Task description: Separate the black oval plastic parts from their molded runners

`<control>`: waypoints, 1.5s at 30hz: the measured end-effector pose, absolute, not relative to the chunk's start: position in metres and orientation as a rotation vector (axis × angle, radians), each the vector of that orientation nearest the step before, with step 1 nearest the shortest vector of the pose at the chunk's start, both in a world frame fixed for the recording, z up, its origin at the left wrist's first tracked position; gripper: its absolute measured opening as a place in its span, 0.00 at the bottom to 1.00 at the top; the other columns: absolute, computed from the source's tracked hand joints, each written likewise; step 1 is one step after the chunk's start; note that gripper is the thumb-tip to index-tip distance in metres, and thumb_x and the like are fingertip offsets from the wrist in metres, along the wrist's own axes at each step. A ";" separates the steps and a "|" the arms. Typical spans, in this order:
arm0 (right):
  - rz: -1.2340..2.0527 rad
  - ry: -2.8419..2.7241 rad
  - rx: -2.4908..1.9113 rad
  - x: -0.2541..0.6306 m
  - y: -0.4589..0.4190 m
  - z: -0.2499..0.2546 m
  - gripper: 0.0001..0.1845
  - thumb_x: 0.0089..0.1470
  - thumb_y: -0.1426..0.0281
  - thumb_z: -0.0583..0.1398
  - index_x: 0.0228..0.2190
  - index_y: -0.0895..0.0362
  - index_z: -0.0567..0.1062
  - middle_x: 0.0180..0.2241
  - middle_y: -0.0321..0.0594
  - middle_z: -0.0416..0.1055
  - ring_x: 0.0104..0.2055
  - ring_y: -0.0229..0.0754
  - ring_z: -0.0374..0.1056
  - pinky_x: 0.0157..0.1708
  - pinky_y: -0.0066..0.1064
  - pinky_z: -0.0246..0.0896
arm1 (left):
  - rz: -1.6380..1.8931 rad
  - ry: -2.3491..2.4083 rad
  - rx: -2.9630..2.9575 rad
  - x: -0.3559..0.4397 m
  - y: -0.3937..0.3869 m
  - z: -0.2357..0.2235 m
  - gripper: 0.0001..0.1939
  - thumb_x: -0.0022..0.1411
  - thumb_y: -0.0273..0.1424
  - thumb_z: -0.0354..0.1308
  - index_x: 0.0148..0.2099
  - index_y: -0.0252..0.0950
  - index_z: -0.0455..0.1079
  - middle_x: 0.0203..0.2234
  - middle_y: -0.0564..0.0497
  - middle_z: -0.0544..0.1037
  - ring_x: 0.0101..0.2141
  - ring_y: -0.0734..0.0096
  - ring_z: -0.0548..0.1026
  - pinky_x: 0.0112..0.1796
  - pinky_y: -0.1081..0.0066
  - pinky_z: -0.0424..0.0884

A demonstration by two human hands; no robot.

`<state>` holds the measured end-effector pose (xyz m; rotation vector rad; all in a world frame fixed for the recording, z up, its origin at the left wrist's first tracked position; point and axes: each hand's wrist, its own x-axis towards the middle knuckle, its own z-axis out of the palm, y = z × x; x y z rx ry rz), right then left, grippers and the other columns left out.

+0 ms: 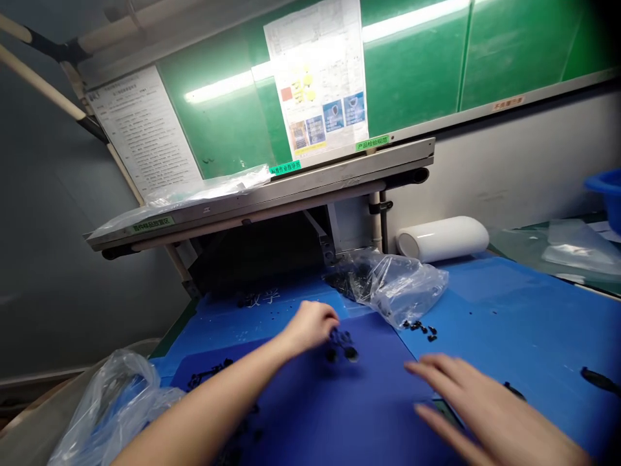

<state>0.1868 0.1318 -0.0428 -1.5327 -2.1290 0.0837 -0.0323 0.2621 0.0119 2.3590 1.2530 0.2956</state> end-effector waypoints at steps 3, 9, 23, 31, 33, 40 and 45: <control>0.299 -2.201 -1.501 0.180 0.178 -0.016 0.22 0.53 0.58 0.51 0.45 0.57 0.69 0.43 0.49 0.67 0.45 0.54 0.62 0.43 0.46 0.58 | 0.241 1.023 2.430 -0.007 0.222 0.008 0.09 0.59 0.33 0.52 0.36 0.33 0.68 0.31 0.50 0.74 0.34 0.69 0.72 0.38 0.62 0.69; 0.594 -2.311 -1.361 0.171 0.207 -0.017 0.17 0.50 0.65 0.53 0.42 0.53 0.72 0.42 0.42 0.70 0.47 0.51 0.62 0.46 0.41 0.59 | 0.149 1.294 2.412 -0.059 0.276 0.019 0.16 0.62 0.36 0.47 0.49 0.33 0.61 0.33 0.49 0.73 0.29 0.71 0.73 0.31 0.65 0.71; 0.729 -2.411 -1.100 0.157 0.198 -0.009 0.12 0.51 0.73 0.53 0.32 0.54 0.76 0.33 0.39 0.72 0.34 0.42 0.68 0.36 0.29 0.61 | 0.207 1.981 2.326 -0.143 0.346 0.014 0.14 0.58 0.32 0.53 0.46 0.33 0.63 0.44 0.46 0.68 0.42 0.62 0.68 0.41 0.56 0.66; 0.590 -2.381 -1.048 0.173 0.168 0.034 0.14 0.54 0.69 0.51 0.32 0.57 0.76 0.32 0.42 0.72 0.34 0.42 0.67 0.36 0.29 0.60 | 0.744 1.359 2.036 -0.103 0.198 0.073 0.08 0.59 0.33 0.50 0.39 0.34 0.65 0.32 0.51 0.71 0.33 0.71 0.68 0.36 0.68 0.65; 0.585 -2.355 -1.055 0.180 0.146 0.050 0.13 0.55 0.68 0.51 0.32 0.56 0.75 0.33 0.41 0.71 0.35 0.41 0.67 0.36 0.29 0.60 | 0.772 1.267 1.890 -0.094 0.149 0.076 0.08 0.60 0.34 0.50 0.39 0.37 0.65 0.33 0.52 0.69 0.30 0.75 0.66 0.33 0.73 0.64; 0.733 -2.321 -1.045 0.200 0.066 0.063 0.11 0.56 0.70 0.51 0.32 0.55 0.74 0.31 0.39 0.70 0.32 0.38 0.66 0.32 0.27 0.60 | 0.901 1.039 1.483 -0.071 0.043 0.041 0.04 0.55 0.35 0.55 0.33 0.43 0.70 0.33 0.55 0.60 0.27 0.79 0.62 0.31 0.76 0.61; 0.807 -2.296 -1.036 0.214 0.027 0.048 0.11 0.57 0.70 0.50 0.32 0.54 0.72 0.31 0.39 0.69 0.30 0.38 0.65 0.29 0.28 0.59 | 0.917 1.008 1.491 -0.051 0.011 0.018 0.05 0.57 0.34 0.54 0.32 0.43 0.71 0.29 0.53 0.64 0.28 0.73 0.64 0.30 0.74 0.61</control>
